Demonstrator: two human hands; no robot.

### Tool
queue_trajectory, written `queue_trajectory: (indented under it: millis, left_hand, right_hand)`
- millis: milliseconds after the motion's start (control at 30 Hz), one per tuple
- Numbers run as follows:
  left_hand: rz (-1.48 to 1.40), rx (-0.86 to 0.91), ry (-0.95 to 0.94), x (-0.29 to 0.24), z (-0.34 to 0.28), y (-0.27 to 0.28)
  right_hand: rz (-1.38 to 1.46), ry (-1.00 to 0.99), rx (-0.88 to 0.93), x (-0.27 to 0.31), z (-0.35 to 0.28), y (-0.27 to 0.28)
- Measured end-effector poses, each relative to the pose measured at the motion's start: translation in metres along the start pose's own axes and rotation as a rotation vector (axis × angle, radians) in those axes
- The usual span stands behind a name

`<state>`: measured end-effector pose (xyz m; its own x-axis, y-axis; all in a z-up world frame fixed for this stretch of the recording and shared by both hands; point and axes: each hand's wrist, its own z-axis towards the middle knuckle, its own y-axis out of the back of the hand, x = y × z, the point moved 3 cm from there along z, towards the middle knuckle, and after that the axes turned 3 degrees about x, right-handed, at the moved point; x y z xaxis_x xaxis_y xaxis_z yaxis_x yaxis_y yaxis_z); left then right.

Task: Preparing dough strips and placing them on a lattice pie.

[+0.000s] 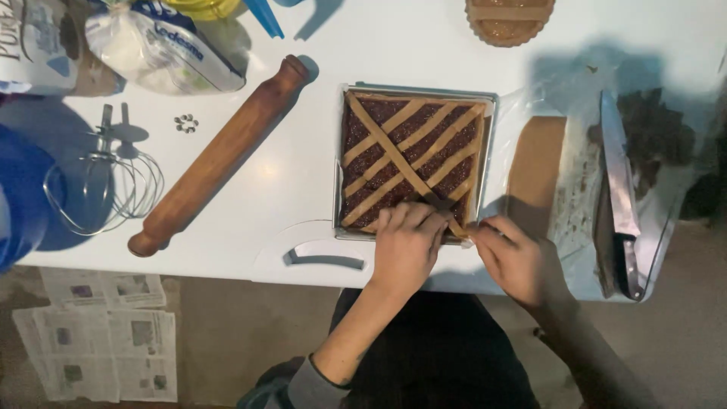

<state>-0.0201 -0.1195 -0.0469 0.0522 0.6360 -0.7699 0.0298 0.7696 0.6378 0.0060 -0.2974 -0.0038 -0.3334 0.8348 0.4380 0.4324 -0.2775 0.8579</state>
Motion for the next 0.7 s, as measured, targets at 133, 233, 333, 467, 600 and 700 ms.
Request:
queue_trajectory:
  millis: [133,233,333,467,600,700]
  left_hand:
    - [-0.008,0.015,-0.006,0.0,0.001,-0.007]
    - [-0.002,0.046,0.006,-0.002,0.006,-0.011]
    - [-0.037,0.1,0.018,-0.002,0.015,-0.009]
    - [0.093,0.189,-0.107,-0.001,0.026,-0.011]
    - [0.09,0.145,-0.098,-0.006,0.022,-0.011]
    - [0.075,0.13,-0.078,-0.01,0.018,-0.006]
  right_hand:
    - [0.029,0.034,-0.065,0.003,-0.001,-0.004]
    - [0.006,0.029,-0.112,0.0,-0.001,-0.01]
    - [0.04,0.004,-0.116,-0.004,-0.004,-0.015]
    - [0.076,-0.068,-0.048,-0.005,0.004,-0.011]
    - [0.033,-0.016,0.064,-0.013,0.004,-0.013]
    - [0.011,0.115,0.005,-0.02,-0.001,-0.017]
